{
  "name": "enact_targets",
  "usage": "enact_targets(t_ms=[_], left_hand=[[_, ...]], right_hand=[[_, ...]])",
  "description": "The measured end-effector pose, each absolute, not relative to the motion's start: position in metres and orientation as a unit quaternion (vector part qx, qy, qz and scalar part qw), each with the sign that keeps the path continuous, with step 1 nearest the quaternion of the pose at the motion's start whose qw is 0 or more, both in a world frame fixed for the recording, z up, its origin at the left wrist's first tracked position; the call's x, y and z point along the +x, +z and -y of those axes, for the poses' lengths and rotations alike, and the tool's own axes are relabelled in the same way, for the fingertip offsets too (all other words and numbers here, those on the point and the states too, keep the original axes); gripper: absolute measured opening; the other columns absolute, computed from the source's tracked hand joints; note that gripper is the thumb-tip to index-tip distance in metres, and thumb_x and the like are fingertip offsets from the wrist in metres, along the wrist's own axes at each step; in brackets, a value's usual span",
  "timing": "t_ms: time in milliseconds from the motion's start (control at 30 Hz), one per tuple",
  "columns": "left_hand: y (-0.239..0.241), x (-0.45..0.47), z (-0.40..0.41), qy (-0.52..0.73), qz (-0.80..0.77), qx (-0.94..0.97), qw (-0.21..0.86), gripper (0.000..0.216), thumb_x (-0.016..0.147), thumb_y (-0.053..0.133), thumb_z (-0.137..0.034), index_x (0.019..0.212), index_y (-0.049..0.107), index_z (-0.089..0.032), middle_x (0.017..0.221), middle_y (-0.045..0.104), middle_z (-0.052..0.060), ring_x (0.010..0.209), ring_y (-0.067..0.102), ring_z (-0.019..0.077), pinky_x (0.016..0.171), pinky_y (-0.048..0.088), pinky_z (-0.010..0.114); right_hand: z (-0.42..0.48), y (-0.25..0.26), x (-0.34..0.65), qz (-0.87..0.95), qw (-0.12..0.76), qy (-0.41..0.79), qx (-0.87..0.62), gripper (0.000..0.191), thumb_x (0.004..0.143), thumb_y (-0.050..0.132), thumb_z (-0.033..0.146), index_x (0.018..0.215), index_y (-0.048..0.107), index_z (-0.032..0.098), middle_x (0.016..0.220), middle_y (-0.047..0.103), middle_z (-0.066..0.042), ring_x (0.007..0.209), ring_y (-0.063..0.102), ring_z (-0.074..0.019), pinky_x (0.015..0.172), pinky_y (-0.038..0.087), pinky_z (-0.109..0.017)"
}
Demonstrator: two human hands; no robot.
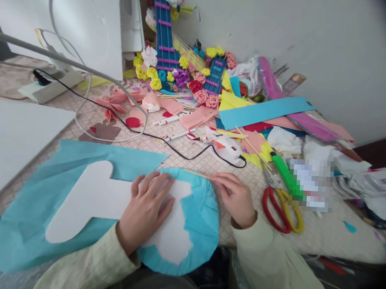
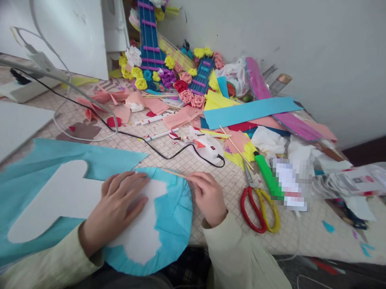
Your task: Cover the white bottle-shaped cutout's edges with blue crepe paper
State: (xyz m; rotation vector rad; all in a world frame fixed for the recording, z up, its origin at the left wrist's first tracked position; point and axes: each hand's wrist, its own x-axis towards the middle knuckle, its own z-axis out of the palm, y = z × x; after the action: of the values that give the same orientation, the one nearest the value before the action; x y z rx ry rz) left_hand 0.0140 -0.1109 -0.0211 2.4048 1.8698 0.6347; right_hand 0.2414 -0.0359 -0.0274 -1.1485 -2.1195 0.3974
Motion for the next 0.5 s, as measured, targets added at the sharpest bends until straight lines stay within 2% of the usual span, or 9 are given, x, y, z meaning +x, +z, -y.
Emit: enact_targets(t_ms=[300,500], left_hand=[[-0.0225,0.0148,0.1097,0.196,-0.605,0.771,0.014,0.033,0.084,0.044,-0.028,0.115,0.052,-0.02,0.122,0.052,0.005,0.116,0.036,0.029,0.097,0.025,0.051],[-0.0221,0.014,0.1101,0.196,-0.604,0.772,0.013,0.033,0.084,0.044,-0.028,0.116,0.052,-0.02,0.122,0.051,0.005,0.117,0.036,0.0291,0.097,0.026,0.051]], right_hand=[[0.0441,-0.0258,0.2378,0.829,0.362,0.172,-0.391,0.029,0.078,0.043,0.002,0.082,0.064,0.022,0.086,0.067,-0.003,0.082,0.06,-0.0143,0.074,0.053,-0.031],[0.0428,-0.0235,0.234,0.814,0.367,0.191,-0.408,0.026,0.079,0.045,0.004,0.081,0.064,0.023,0.086,0.067,-0.002,0.083,0.061,-0.0145,0.076,0.052,-0.033]])
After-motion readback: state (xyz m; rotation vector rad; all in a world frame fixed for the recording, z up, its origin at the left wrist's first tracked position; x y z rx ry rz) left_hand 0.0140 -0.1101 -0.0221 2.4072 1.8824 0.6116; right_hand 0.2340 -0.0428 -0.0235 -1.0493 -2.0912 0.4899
